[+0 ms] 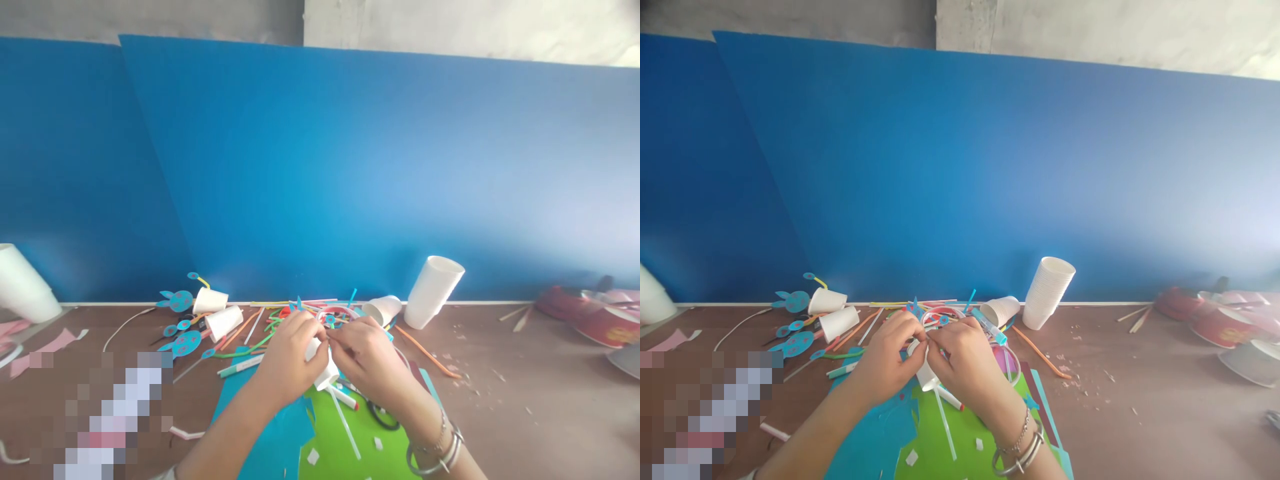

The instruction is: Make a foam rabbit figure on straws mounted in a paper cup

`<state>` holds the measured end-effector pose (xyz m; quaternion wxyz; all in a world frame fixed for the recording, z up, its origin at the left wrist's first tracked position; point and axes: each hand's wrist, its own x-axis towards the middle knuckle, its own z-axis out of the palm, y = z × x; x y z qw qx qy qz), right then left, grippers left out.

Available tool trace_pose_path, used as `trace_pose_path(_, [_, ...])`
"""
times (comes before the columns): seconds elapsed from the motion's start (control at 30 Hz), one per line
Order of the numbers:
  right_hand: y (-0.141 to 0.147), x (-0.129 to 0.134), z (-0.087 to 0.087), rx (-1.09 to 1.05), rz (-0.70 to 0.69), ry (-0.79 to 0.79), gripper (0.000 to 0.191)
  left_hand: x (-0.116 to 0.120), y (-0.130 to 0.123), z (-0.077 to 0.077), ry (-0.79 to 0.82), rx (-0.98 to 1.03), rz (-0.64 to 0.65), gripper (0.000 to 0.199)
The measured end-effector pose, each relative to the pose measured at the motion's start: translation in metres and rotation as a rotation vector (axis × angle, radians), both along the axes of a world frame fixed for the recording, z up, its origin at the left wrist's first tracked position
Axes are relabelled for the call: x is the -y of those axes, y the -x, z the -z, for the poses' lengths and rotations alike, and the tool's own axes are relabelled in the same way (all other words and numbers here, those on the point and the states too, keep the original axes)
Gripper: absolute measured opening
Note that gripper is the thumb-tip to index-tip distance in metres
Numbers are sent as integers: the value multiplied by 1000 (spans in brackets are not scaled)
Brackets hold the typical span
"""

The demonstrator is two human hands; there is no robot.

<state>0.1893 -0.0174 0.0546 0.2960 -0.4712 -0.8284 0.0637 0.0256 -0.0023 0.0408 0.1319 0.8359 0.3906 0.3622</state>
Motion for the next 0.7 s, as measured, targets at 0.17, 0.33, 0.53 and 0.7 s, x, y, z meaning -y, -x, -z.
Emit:
trace_pose_path(0.17, [4,1,2,-251,-26,110,33,0,1,5,-170,73,43,17])
trace_pose_path(0.33, [16,1,9,-720,-111,454,35,4,0,8,-352,204,30,14])
trace_pose_path(0.53, [19,-2,13,-675,55,362,37,0,0,8,-105,554,-25,13])
trace_pose_path(0.7, [-11,-20,24,166,470,223,29,-20,15,1,388,804,-251,23])
